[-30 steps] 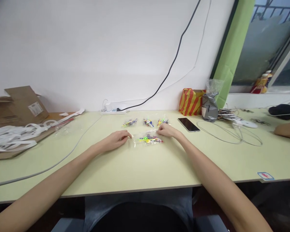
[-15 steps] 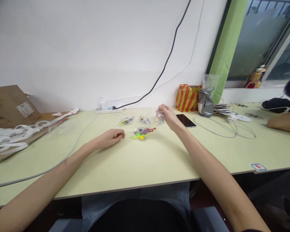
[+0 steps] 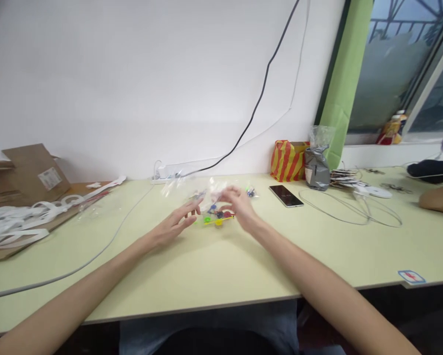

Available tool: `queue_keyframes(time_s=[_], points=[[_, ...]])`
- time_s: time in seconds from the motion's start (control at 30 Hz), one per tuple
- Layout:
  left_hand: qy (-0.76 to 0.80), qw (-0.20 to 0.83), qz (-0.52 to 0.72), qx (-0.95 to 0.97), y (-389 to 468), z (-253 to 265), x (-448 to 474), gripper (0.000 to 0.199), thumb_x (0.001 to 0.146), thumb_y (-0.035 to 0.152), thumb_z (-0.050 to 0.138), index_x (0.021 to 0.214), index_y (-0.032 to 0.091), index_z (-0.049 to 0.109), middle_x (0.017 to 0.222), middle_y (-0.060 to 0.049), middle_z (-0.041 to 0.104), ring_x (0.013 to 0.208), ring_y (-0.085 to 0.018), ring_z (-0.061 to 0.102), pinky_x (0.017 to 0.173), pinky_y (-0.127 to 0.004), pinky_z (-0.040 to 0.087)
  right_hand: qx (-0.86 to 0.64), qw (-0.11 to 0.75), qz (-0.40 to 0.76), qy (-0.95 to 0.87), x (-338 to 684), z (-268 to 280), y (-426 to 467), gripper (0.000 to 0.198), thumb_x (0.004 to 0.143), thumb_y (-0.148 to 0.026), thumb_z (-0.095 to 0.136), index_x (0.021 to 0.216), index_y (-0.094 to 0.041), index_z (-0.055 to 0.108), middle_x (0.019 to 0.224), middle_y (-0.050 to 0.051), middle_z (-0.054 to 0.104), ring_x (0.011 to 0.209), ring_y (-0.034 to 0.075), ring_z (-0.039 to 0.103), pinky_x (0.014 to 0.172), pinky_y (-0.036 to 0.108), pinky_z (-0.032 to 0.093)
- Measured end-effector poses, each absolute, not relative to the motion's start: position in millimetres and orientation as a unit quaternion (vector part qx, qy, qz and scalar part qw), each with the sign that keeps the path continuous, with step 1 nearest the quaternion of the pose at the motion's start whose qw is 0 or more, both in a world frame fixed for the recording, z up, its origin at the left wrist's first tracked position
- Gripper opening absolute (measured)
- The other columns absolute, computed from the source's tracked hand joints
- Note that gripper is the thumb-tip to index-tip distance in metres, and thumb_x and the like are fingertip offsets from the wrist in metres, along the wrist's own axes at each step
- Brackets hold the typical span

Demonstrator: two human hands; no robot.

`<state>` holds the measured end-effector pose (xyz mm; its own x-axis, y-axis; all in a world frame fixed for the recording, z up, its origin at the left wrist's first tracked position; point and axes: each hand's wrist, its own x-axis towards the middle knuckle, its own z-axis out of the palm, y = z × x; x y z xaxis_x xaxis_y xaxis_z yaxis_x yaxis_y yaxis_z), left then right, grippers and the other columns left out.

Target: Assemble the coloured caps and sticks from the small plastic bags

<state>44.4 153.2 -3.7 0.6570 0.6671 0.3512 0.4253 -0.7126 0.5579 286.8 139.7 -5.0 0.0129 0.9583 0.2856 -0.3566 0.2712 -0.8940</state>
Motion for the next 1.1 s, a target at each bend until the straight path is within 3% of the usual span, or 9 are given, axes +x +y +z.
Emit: queue_keyframes(time_s=[0.1, 0.33, 0.43, 0.5, 0.7, 0.8, 0.87, 0.97, 1.1], points=[[0.319, 0.274, 0.383, 0.822, 151, -2, 49, 0.046, 0.097, 0.055, 0.051, 0.121, 0.02, 0.069, 0.118, -0.011, 0.069, 0.119, -0.029, 0.058, 0.101, -0.041, 0.045, -0.351, 0.592, 0.492, -0.533, 250, -17, 124, 0.037, 0.069, -0.045, 0.082, 0.075, -0.018, 0.057, 0.081, 0.006, 0.073, 0.079, 0.02, 0.07, 0.055, 0.025, 0.054], [0.298, 0.421, 0.491, 0.702, 159, 6, 42, 0.033, 0.088, 0.043, 0.065, 0.1, 0.014, 0.074, 0.085, -0.008, 0.07, 0.08, -0.019, 0.064, 0.076, -0.032, 0.051, -0.363, 0.609, 0.429, -0.56, 252, -11, 113, 0.031, 0.073, -0.042, 0.075, 0.072, -0.019, 0.055, 0.069, 0.002, 0.065, 0.065, 0.016, 0.062, 0.052, 0.024, 0.05], [0.323, 0.425, 0.535, 0.655, 173, 2, 36, 0.041, 0.084, 0.04, 0.068, 0.116, 0.015, 0.065, 0.075, -0.002, 0.065, 0.069, -0.015, 0.061, 0.07, -0.03, 0.05, -0.382, 0.626, 0.371, -0.57, 268, -6, 119, 0.023, 0.079, -0.038, 0.068, 0.073, -0.02, 0.054, 0.071, 0.001, 0.061, 0.065, 0.016, 0.059, 0.051, 0.025, 0.049], [0.372, 0.384, 0.572, 0.622, 190, -3, 25, 0.063, 0.08, 0.036, 0.07, 0.136, 0.018, 0.048, 0.073, 0.001, 0.064, 0.066, -0.014, 0.059, 0.068, -0.029, 0.049, -0.402, 0.623, 0.294, -0.602, 278, -6, 126, 0.019, 0.082, -0.036, 0.064, 0.075, -0.022, 0.053, 0.075, 0.002, 0.058, 0.069, 0.017, 0.058, 0.053, 0.027, 0.049], [0.623, 0.259, 0.504, 0.539, 233, -17, -40, 0.097, 0.068, 0.03, 0.075, 0.149, 0.015, 0.023, 0.081, 0.001, 0.058, 0.067, -0.015, 0.057, 0.062, -0.027, 0.048, -0.425, 0.561, 0.053, -0.708, 289, -18, 137, 0.005, 0.088, -0.022, 0.054, 0.083, -0.022, 0.056, 0.096, 0.008, 0.055, 0.093, 0.024, 0.055, 0.086, 0.041, 0.05], [0.647, 0.205, 0.484, 0.553, 241, -19, -59, 0.104, 0.066, 0.028, 0.075, 0.152, 0.016, 0.018, 0.095, -0.005, 0.06, 0.081, -0.022, 0.062, 0.074, -0.036, 0.053, -0.424, 0.575, 0.028, -0.699, 285, -21, 138, 0.011, 0.088, -0.017, 0.05, 0.093, -0.022, 0.058, 0.106, 0.01, 0.051, 0.103, 0.026, 0.054, 0.092, 0.044, 0.049], [0.646, 0.108, 0.437, 0.616, 244, -20, -60, 0.093, 0.072, 0.03, 0.071, 0.152, 0.018, 0.026, 0.116, -0.015, 0.059, 0.11, -0.031, 0.06, 0.092, -0.046, 0.051, -0.423, 0.577, 0.014, -0.698, 284, -21, 138, 0.016, 0.088, -0.015, 0.047, 0.097, -0.022, 0.059, 0.11, 0.011, 0.049, 0.108, 0.027, 0.053, 0.096, 0.045, 0.047], [0.613, -0.007, 0.3, 0.731, 247, -27, -50, 0.068, 0.086, 0.035, 0.054, 0.15, 0.018, 0.04, 0.148, -0.02, 0.044, 0.145, -0.037, 0.033, 0.116, -0.053, 0.031, -0.435, 0.563, -0.005, -0.703, 288, -23, 144, 0.022, 0.086, -0.012, 0.047, 0.101, -0.021, 0.06, 0.115, 0.012, 0.049, 0.114, 0.028, 0.051, 0.1, 0.044, 0.045], [0.568, 0.026, 0.151, 0.808, 251, -39, -34, 0.059, 0.096, 0.044, 0.036, 0.15, 0.02, 0.046, 0.16, -0.016, 0.035, 0.151, -0.033, 0.028, 0.121, -0.051, 0.022, -0.462, 0.529, -0.007, -0.712, 298, -29, 156, 0.032, 0.084, -0.009, 0.05, 0.11, -0.021, 0.063, 0.125, 0.013, 0.049, 0.12, 0.028, 0.05, 0.104, 0.045, 0.042]])
